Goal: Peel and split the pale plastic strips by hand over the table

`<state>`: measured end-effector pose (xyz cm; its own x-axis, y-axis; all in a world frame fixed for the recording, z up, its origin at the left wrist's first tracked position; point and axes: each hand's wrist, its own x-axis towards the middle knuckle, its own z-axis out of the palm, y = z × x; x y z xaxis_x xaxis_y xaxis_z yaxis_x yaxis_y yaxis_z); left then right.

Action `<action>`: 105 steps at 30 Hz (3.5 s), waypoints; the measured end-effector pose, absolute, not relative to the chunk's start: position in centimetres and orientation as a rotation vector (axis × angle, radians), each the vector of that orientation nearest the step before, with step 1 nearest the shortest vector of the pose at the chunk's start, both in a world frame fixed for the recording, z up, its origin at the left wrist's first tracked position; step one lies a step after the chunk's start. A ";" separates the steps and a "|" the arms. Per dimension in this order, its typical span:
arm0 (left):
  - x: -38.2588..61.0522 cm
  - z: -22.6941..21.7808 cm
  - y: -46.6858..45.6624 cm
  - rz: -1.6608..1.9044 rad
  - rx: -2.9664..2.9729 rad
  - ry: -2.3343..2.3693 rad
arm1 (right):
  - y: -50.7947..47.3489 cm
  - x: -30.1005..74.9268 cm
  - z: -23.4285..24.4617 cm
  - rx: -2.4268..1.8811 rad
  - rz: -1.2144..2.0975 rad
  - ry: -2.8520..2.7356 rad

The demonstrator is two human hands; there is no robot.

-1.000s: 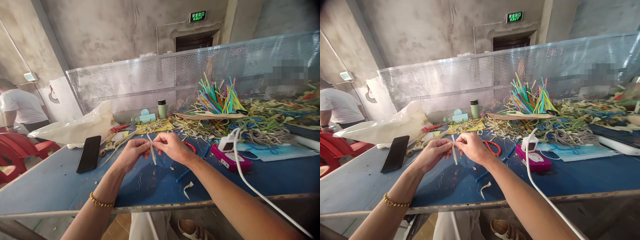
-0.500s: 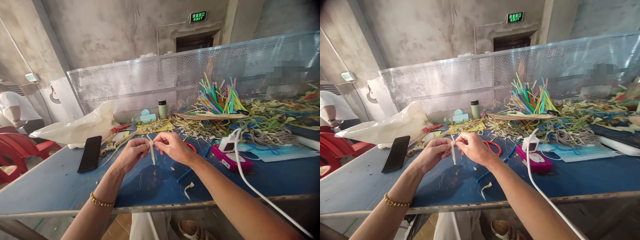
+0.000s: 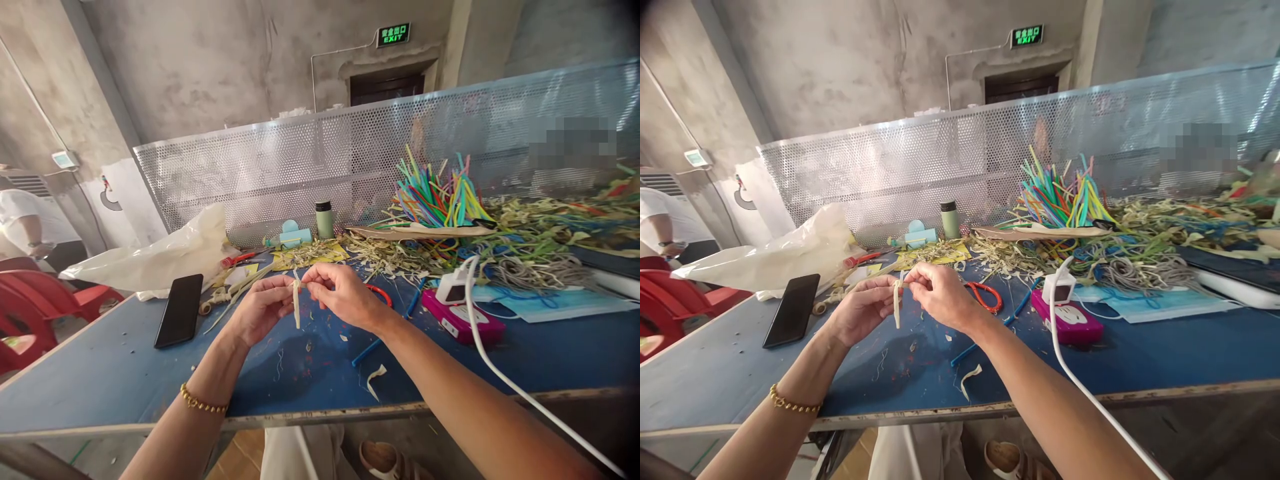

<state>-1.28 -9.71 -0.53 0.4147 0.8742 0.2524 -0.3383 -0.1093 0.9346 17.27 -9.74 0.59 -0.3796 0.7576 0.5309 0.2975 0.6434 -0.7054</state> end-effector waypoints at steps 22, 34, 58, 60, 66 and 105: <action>-1.2 -0.6 -10.3 1.034 1.691 0.721 | -9.6 17.8 1.1 -0.791 1.065 -1.765; -1.4 -0.3 -10.5 0.947 1.723 0.753 | -9.5 17.6 1.0 -0.778 1.211 -1.715; 0.0 -0.6 -10.7 1.149 1.697 0.907 | -8.6 16.7 -0.4 -0.973 0.569 -1.848; -0.1 -0.6 -10.7 1.114 1.670 0.845 | -8.5 16.7 -0.5 -0.980 0.558 -1.843; -0.1 -0.8 -10.5 1.113 1.571 0.781 | -8.4 16.5 -0.8 -0.942 0.584 -1.850; -0.3 -0.9 -10.4 1.035 1.637 0.926 | -8.8 17.6 -0.1 -1.018 0.488 -2.112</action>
